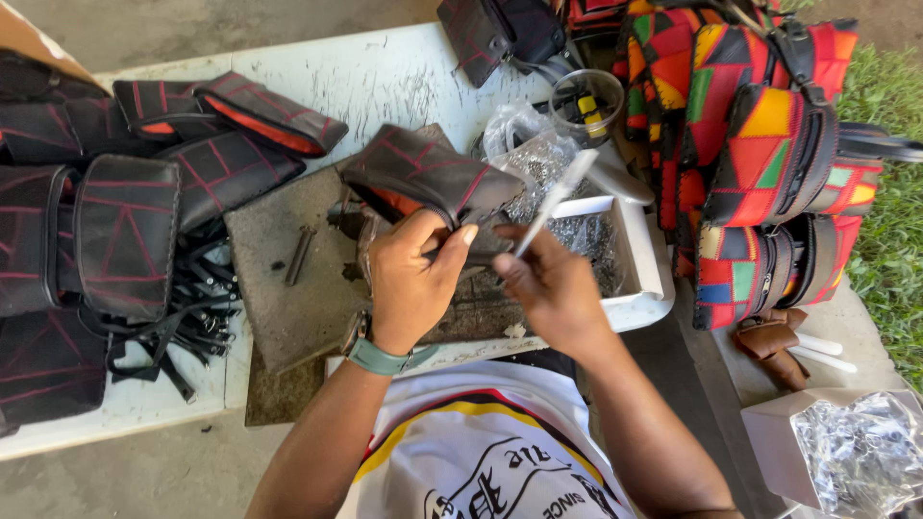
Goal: The person works through a pile of upcycled inner-tube pouches at a table, attaching black straps to each pouch. They thread the strap end through a metal ring on the pouch, hammer a rivet on a stone block to secure it, and set the finished pouch aside before taking the next one.
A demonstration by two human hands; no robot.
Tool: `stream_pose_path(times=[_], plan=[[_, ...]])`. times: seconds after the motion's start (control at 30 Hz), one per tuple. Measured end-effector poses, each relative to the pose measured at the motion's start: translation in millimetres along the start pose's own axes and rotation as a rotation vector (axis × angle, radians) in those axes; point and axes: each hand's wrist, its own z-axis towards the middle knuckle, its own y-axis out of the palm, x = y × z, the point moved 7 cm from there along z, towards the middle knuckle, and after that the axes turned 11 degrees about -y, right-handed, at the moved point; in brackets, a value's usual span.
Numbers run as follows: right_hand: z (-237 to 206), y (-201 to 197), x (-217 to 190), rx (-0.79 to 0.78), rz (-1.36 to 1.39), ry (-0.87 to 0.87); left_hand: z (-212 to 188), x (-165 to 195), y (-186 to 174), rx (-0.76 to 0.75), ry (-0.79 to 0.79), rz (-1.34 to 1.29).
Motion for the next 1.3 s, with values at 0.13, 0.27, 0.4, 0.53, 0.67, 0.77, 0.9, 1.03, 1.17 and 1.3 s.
stream_pose_path(times=[0.13,0.27,0.4,0.53,0.67,0.77,0.9,1.03,1.17,1.3], plan=[[13.9,24.0,17.3,-0.013,0.125,0.013,-8.7,-23.2,10.1,-0.055,-0.090,-0.201],[15.2,33.8,30.7,-0.067,0.199,0.039,-13.4,-51.4,13.5,-0.069,-0.233,-0.316],[15.5,-12.6,34.0,-0.076,-0.108,0.028,-14.9,-58.8,7.6,-0.125,-0.184,-0.445],[21.9,-77.3,60.6,-0.061,-0.407,0.160,-12.0,-64.6,-11.9,-0.105,-0.189,-0.489],[30.8,-94.5,94.8,-0.144,-0.785,0.142,-7.2,-66.2,-31.6,-0.059,-0.157,-0.467],[35.2,-89.0,118.8,-0.250,-0.953,0.228,-7.1,-66.0,-43.8,-0.054,-0.137,-0.422],[45.8,-74.0,119.5,-0.425,-1.083,0.253,-4.4,-68.1,-55.7,-0.064,-0.175,-0.309],[43.7,-71.8,80.5,-0.334,-1.091,0.262,-1.3,-62.3,-57.8,-0.142,-0.182,-0.296],[37.7,-56.9,-1.7,-0.109,-0.805,-0.090,6.9,-49.7,-67.8,-0.139,-0.157,-0.163],[34.3,-17.5,-92.9,-0.083,-0.335,-0.646,26.9,-25.1,-89.4,-0.342,-0.029,-0.027]])
